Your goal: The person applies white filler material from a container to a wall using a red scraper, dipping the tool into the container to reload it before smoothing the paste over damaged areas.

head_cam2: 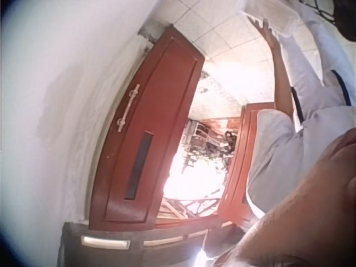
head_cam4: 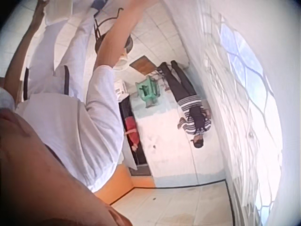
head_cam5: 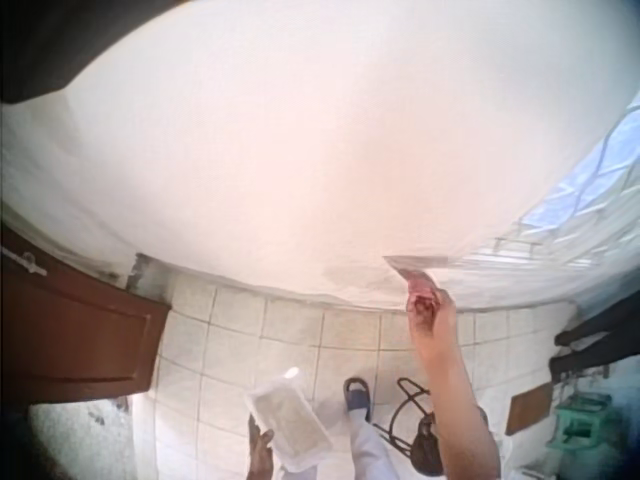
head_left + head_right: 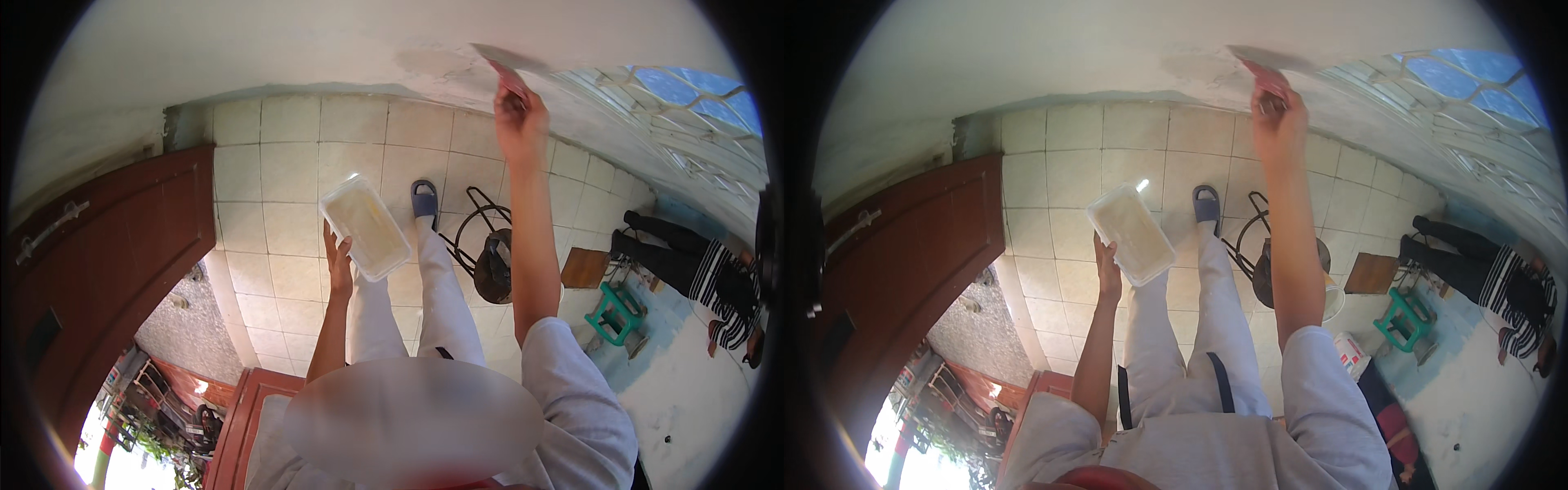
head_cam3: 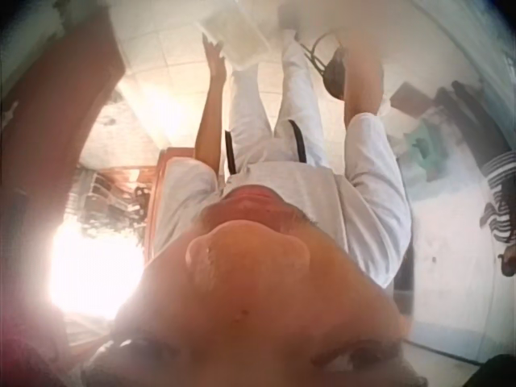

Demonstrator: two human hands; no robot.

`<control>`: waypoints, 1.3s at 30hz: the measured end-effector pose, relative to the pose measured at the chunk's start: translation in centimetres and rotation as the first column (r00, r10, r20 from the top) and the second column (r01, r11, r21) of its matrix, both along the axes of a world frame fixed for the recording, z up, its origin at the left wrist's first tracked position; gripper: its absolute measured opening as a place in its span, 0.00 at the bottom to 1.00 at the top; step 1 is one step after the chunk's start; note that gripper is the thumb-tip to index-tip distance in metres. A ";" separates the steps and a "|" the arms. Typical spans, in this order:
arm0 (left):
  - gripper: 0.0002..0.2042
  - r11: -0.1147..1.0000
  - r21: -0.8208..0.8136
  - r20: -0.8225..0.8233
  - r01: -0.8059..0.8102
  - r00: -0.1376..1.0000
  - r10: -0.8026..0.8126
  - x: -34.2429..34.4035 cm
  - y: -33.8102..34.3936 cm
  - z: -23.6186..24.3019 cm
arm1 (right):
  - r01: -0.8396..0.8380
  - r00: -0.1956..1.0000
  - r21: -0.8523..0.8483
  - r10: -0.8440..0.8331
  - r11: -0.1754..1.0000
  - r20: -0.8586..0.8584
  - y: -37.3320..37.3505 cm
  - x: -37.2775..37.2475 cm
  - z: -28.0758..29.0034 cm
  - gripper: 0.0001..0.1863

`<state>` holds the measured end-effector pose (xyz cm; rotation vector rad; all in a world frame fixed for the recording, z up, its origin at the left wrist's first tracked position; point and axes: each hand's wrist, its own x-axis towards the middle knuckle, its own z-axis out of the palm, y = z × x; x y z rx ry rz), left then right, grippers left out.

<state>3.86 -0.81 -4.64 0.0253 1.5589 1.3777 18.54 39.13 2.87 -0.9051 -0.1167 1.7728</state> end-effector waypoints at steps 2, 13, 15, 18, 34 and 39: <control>0.45 1.000 0.006 0.017 0.008 1.000 -0.009 0.3 0.8 -0.1 | 0.042 0.999 0.019 -0.042 0.999 -0.002 -0.6 3.9 0.4 0.11; 0.45 1.000 -0.024 0.029 -0.012 0.999 0.012 0.7 1.2 -0.1 | -0.288 0.881 -0.257 0.360 0.923 0.306 -4.6 -3.7 -20.0 0.07; 0.44 0.999 -0.011 0.024 -0.030 0.999 0.031 0.6 1.3 0.3 | -0.242 0.915 -0.387 0.342 0.890 0.214 -4.1 -6.8 -22.0 0.11; 0.43 0.999 -0.001 0.026 -0.049 0.998 0.049 0.8 1.9 1.2 | -0.254 0.941 -0.429 0.325 0.867 0.098 -3.0 -8.6 -22.3 0.09; 0.43 0.997 -0.040 0.050 -0.068 0.996 0.069 1.3 -1.2 0.2 | 0.033 0.999 0.036 -0.034 0.999 0.031 -2.4 -0.2 5.9 0.11; 0.41 0.994 -0.053 0.052 -0.093 0.994 0.096 1.5 -1.4 0.2 | 0.092 0.964 -0.067 -0.072 0.993 0.255 -4.1 2.6 -3.9 0.08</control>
